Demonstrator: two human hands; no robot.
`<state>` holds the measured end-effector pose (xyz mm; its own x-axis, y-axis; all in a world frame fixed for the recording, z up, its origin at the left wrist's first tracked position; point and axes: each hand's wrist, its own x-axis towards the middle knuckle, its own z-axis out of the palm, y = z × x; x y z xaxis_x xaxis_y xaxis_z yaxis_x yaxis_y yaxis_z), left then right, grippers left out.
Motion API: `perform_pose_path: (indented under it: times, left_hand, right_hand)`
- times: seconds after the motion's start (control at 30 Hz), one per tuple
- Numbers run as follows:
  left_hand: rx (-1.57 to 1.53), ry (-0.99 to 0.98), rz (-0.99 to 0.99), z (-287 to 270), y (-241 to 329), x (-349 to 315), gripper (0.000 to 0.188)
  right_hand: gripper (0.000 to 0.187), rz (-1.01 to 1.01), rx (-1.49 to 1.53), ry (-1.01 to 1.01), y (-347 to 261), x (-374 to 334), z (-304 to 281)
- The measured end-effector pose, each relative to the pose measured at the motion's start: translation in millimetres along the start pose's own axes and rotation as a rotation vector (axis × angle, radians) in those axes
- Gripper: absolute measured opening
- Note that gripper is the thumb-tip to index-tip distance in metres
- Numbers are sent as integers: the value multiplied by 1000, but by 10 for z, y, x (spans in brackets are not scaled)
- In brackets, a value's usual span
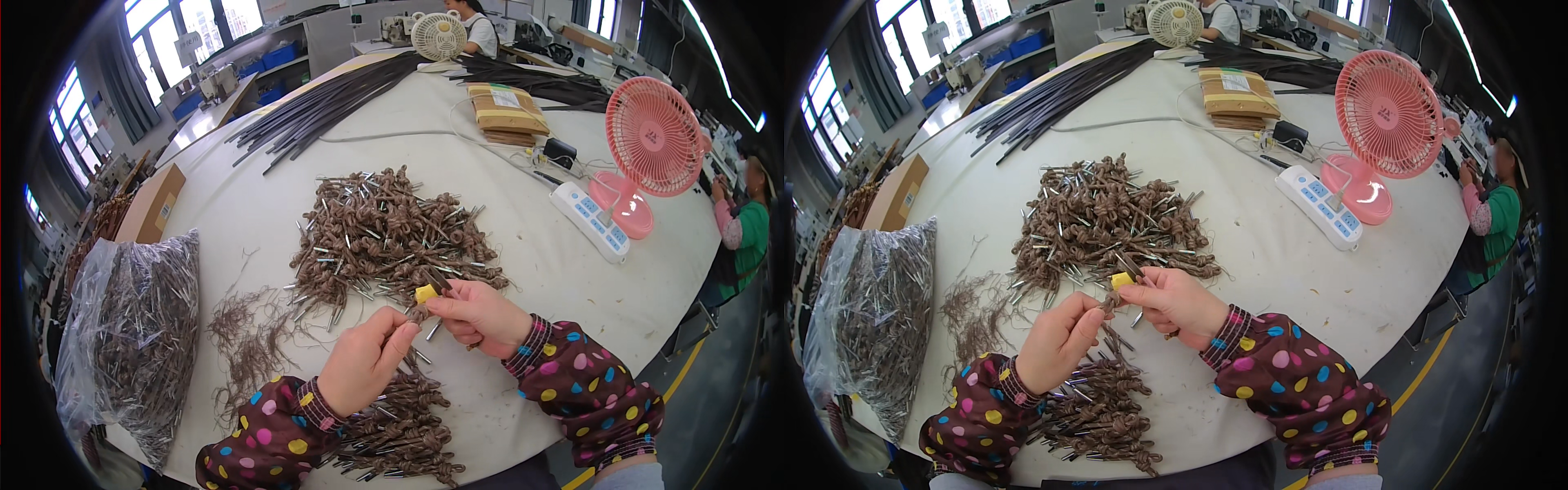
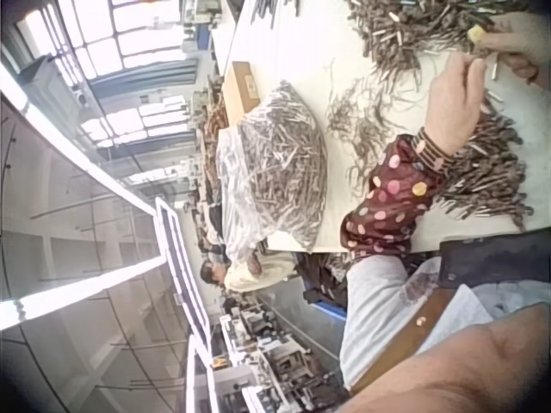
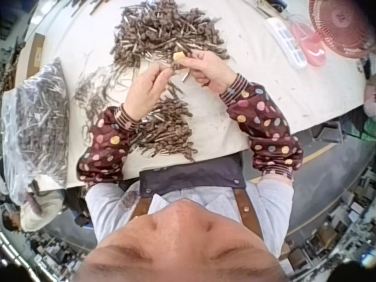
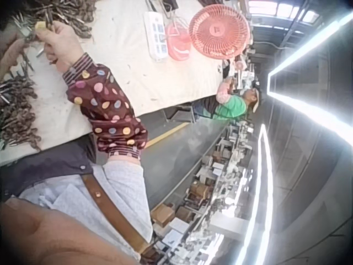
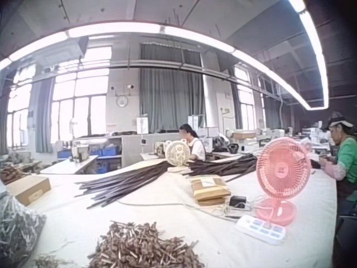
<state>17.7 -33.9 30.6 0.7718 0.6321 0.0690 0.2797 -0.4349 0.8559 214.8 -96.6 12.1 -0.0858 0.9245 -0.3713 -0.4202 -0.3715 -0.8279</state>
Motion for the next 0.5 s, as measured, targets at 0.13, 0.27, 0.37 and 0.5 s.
perform_pose_path:
  times: [0.13,0.27,0.37,0.5]
  left_hand:
    - [-14,-10,-28,-41,10,22,19]
    - [147,86,104,-29,-102,25,13]
    - [260,205,282,-3,-121,45,9]
    - [303,212,357,-3,-85,68,8]
  right_hand:
    - [19,-65,-18,6,2,-35,29]
    - [21,-283,-215,84,-54,-55,71]
    - [25,-388,-310,108,-7,-23,-18]
    - [28,-437,-407,112,67,6,-68]
